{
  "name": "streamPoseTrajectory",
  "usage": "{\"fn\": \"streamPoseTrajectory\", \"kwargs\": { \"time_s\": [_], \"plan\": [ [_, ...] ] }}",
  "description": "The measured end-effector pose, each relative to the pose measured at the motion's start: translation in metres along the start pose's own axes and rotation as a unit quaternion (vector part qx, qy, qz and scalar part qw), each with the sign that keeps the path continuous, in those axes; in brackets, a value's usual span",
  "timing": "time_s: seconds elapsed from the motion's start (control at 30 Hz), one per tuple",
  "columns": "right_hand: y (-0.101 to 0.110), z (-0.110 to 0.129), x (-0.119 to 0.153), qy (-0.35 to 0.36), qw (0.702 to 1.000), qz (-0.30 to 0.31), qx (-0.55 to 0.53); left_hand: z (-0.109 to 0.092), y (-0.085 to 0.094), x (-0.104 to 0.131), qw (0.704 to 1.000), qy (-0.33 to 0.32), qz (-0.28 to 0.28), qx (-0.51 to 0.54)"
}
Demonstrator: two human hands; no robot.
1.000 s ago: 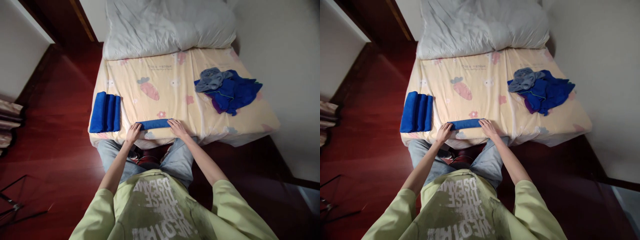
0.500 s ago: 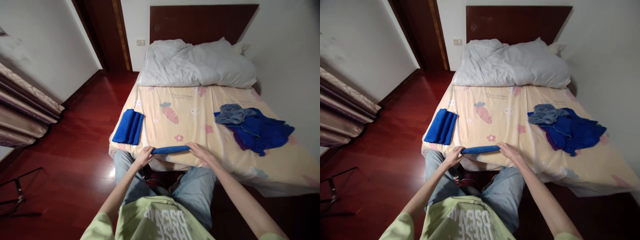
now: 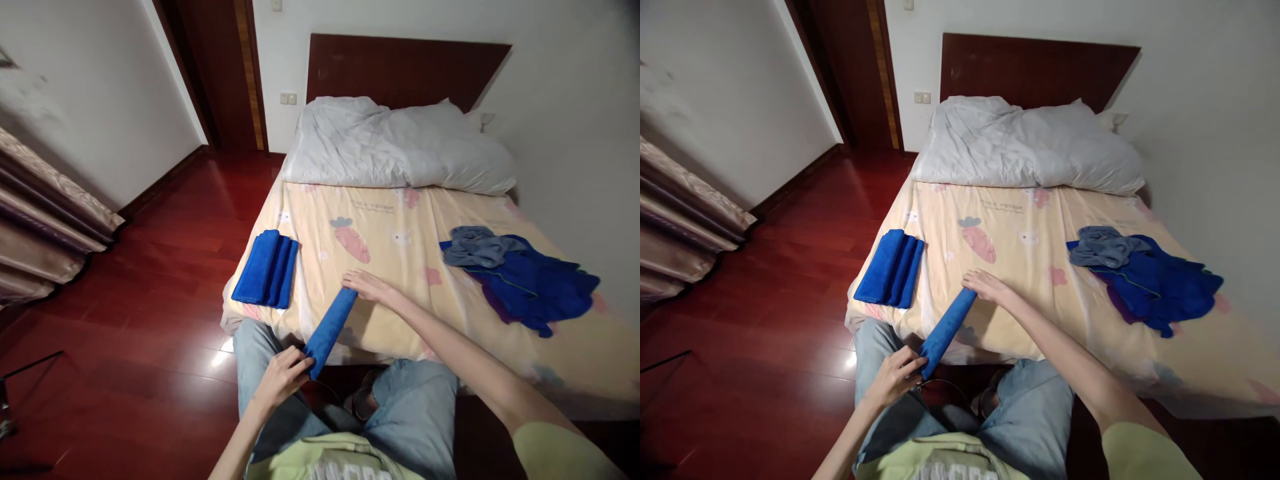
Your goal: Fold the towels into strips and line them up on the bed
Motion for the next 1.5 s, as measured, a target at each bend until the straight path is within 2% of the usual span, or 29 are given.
{"fn": "streamPoseTrajectory", "kwargs": {
  "time_s": [0.13,0.27,0.33,0.43,0.53,0.63,0.73,0.83,1.0,1.17,1.3,1.4,1.5],
  "plan": [
    [0.026,-0.026,-0.068,0.027,0.993,-0.024,0.108,0.021,-0.010,-0.023,0.991,-0.041,-0.054,-0.115],
    [0.034,-0.041,-0.120,0.051,0.982,-0.076,0.167,0.036,-0.008,-0.039,0.982,-0.046,-0.066,-0.172],
    [0.038,-0.044,-0.141,0.056,0.978,-0.124,0.158,0.041,0.005,-0.043,0.978,-0.050,-0.085,-0.187],
    [0.048,-0.046,-0.172,0.044,0.969,-0.197,0.145,0.052,0.038,-0.045,0.970,-0.047,-0.116,-0.207],
    [0.061,-0.042,-0.209,0.022,0.957,-0.255,0.136,0.070,0.075,-0.043,0.962,-0.033,-0.145,-0.230],
    [0.068,-0.032,-0.249,0.011,0.949,-0.296,0.109,0.093,0.100,-0.038,0.955,-0.008,-0.154,-0.252],
    [0.064,-0.020,-0.284,0.003,0.948,-0.303,0.094,0.114,0.108,-0.030,0.950,0.009,-0.143,-0.278],
    [0.051,-0.012,-0.306,-0.002,0.953,-0.288,0.090,0.129,0.102,-0.022,0.946,0.020,-0.127,-0.296],
    [0.029,-0.016,-0.315,-0.008,0.953,-0.294,0.068,0.135,0.088,-0.021,0.945,0.010,-0.127,-0.302],
    [0.016,-0.036,-0.294,-0.041,0.943,-0.329,0.026,0.124,0.071,-0.039,0.950,-0.023,-0.128,-0.283],
    [0.001,-0.056,-0.259,-0.107,0.942,-0.319,0.008,0.113,0.038,-0.056,0.965,-0.011,-0.075,-0.251],
    [-0.017,-0.067,-0.232,-0.119,0.953,-0.278,0.014,0.109,0.010,-0.066,0.977,-0.013,-0.014,-0.212],
    [-0.037,-0.072,-0.221,-0.125,0.958,-0.257,0.025,0.110,-0.008,-0.069,0.977,-0.048,-0.002,-0.209]
  ]
}}
Point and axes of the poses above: each hand's wrist, its own x-axis away from the middle knuckle, its own y-axis out of the back of the hand, z = x × y, the point moved 1 cm from there along -x, towards the middle knuckle, and after that the axes turned 2 degrees about -z, right-handed, at the moved point
